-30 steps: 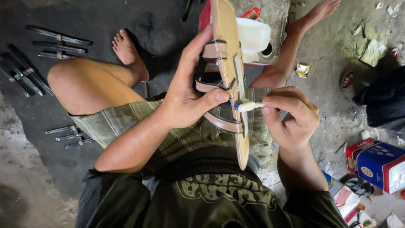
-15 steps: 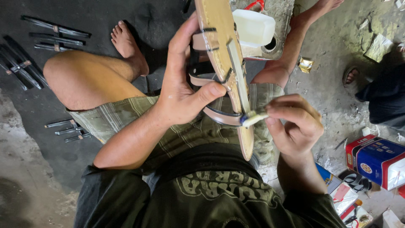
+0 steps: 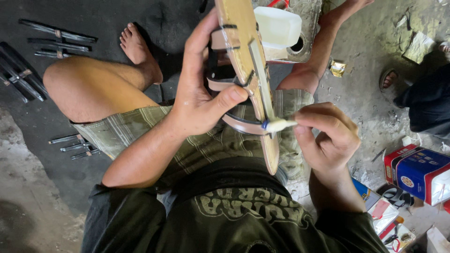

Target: The person sits on the floor and applies glue to the straps of sandals using a toothbrush. They repeatedly dip the brush into a container of glue and spread it along the edges of the straps on multiple sandals.

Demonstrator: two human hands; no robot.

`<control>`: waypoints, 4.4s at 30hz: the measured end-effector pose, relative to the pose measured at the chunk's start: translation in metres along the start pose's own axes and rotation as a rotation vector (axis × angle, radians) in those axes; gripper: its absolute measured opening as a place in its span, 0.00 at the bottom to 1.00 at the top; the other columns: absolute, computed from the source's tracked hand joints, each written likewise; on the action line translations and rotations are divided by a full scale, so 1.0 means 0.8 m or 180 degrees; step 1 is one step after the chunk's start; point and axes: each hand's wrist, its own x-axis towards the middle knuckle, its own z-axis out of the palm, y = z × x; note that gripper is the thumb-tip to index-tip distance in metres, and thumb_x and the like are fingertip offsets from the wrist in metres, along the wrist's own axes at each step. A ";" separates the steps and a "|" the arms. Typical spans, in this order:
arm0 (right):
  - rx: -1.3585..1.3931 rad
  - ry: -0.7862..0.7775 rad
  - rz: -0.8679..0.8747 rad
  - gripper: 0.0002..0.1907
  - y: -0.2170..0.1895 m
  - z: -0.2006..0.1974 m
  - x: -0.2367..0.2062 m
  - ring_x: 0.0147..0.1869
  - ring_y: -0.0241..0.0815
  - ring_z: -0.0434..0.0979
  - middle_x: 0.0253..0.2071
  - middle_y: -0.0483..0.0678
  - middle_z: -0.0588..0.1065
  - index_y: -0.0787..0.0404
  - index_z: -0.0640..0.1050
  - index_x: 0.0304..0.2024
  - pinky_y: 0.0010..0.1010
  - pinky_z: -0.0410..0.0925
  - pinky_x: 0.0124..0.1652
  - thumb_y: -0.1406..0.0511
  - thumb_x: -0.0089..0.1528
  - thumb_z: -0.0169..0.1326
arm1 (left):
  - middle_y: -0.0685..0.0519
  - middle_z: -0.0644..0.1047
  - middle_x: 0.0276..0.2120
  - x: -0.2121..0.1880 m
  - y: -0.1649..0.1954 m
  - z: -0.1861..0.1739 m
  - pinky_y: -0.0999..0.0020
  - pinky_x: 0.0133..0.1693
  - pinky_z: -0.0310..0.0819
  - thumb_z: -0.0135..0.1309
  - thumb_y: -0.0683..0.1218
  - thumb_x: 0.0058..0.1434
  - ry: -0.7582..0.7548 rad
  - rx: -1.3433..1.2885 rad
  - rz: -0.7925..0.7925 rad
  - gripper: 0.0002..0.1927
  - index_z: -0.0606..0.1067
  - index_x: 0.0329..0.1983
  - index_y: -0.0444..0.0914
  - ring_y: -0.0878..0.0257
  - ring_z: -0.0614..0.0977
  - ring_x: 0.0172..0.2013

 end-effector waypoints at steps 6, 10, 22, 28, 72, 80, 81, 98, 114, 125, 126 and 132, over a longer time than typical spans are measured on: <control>0.0033 -0.0086 0.0049 0.07 -0.007 -0.003 0.000 0.37 0.40 0.81 0.40 0.53 0.79 0.65 0.79 0.43 0.23 0.72 0.37 0.74 0.63 0.62 | 0.48 0.61 0.71 0.007 0.008 -0.005 0.64 0.68 0.66 0.63 0.57 0.70 0.0255 -0.0186 -0.0369 0.50 0.42 0.79 0.38 0.61 0.70 0.65; -0.0264 -0.0107 0.0236 0.06 -0.011 -0.004 -0.001 0.34 0.37 0.79 0.38 0.53 0.80 0.66 0.80 0.44 0.22 0.69 0.33 0.74 0.64 0.61 | 0.53 0.56 0.73 0.005 0.003 -0.005 0.66 0.70 0.65 0.63 0.56 0.75 0.0159 0.0164 -0.0154 0.47 0.45 0.81 0.42 0.64 0.68 0.69; 0.0359 -0.0083 0.0136 0.08 -0.006 -0.004 -0.002 0.40 0.40 0.81 0.40 0.51 0.79 0.63 0.79 0.42 0.27 0.72 0.39 0.72 0.61 0.63 | 0.51 0.58 0.73 0.004 -0.016 -0.020 0.65 0.72 0.62 0.60 0.57 0.77 0.0362 0.0231 -0.0267 0.45 0.44 0.81 0.41 0.62 0.66 0.70; 0.0213 0.0471 0.0209 0.24 -0.023 0.024 0.005 0.34 0.34 0.75 0.39 0.52 0.77 0.65 0.78 0.39 0.24 0.68 0.34 0.62 0.47 0.75 | 0.48 0.53 0.77 0.026 -0.048 -0.021 0.57 0.69 0.62 0.56 0.54 0.78 0.0732 -0.0894 -0.0609 0.45 0.40 0.81 0.39 0.55 0.64 0.70; 0.0656 -0.0009 0.0911 0.09 0.023 -0.017 0.058 0.37 0.36 0.77 0.39 0.48 0.80 0.60 0.81 0.51 0.25 0.67 0.34 0.70 0.67 0.57 | 0.49 0.76 0.61 0.032 -0.006 -0.005 0.49 0.69 0.47 0.67 0.51 0.59 0.0101 0.2756 0.1249 0.22 0.69 0.51 0.45 0.49 0.76 0.62; 0.1239 0.0139 0.0752 0.09 -0.005 0.030 0.035 0.38 0.31 0.73 0.40 0.48 0.79 0.66 0.78 0.49 0.20 0.63 0.38 0.78 0.67 0.54 | 0.49 0.76 0.61 0.023 -0.025 -0.011 0.45 0.68 0.46 0.69 0.50 0.64 -0.0122 0.2695 0.2050 0.20 0.72 0.53 0.58 0.49 0.75 0.61; 0.1105 0.0220 0.0712 0.10 -0.003 0.032 0.037 0.40 0.32 0.74 0.41 0.49 0.79 0.66 0.78 0.49 0.21 0.64 0.40 0.79 0.67 0.54 | 0.49 0.76 0.61 0.022 -0.024 -0.012 0.44 0.68 0.47 0.69 0.50 0.63 -0.0136 0.2696 0.2060 0.20 0.72 0.53 0.58 0.49 0.75 0.61; 0.1394 0.0353 0.0344 0.06 -0.028 0.037 0.026 0.45 0.36 0.77 0.43 0.52 0.78 0.66 0.76 0.49 0.26 0.69 0.47 0.74 0.70 0.56 | 0.51 0.73 0.65 0.031 0.001 -0.003 0.45 0.69 0.51 0.69 0.46 0.62 -0.0069 0.2806 0.1431 0.21 0.74 0.55 0.51 0.50 0.75 0.63; 0.1308 0.1015 0.0685 0.09 0.019 0.035 0.063 0.41 0.32 0.76 0.42 0.48 0.79 0.67 0.77 0.52 0.23 0.69 0.42 0.74 0.69 0.56 | 0.43 0.74 0.60 0.035 0.016 0.013 0.55 0.57 0.76 0.65 0.52 0.66 -0.0860 0.1265 0.0705 0.35 0.64 0.71 0.39 0.47 0.80 0.56; 0.1343 0.0733 0.0289 0.07 0.014 0.034 0.066 0.44 0.33 0.76 0.44 0.50 0.79 0.67 0.77 0.52 0.23 0.69 0.46 0.74 0.72 0.57 | 0.42 0.77 0.56 0.031 0.039 0.011 0.61 0.55 0.78 0.64 0.53 0.66 -0.0904 0.1160 0.0292 0.37 0.65 0.72 0.35 0.50 0.83 0.52; 0.1319 0.0727 0.0273 0.07 0.014 0.034 0.066 0.45 0.34 0.76 0.45 0.50 0.79 0.67 0.77 0.52 0.24 0.69 0.48 0.74 0.71 0.57 | 0.41 0.77 0.58 0.032 0.040 0.012 0.60 0.57 0.77 0.64 0.53 0.66 -0.0881 0.1180 0.0375 0.36 0.65 0.72 0.35 0.48 0.82 0.54; 0.1168 0.0656 0.0245 0.07 0.011 0.033 0.064 0.49 0.37 0.78 0.51 0.53 0.79 0.68 0.76 0.51 0.26 0.71 0.52 0.75 0.70 0.57 | 0.40 0.77 0.62 0.029 0.050 0.012 0.59 0.62 0.76 0.62 0.54 0.68 -0.0822 0.0985 0.0207 0.38 0.63 0.75 0.34 0.50 0.82 0.57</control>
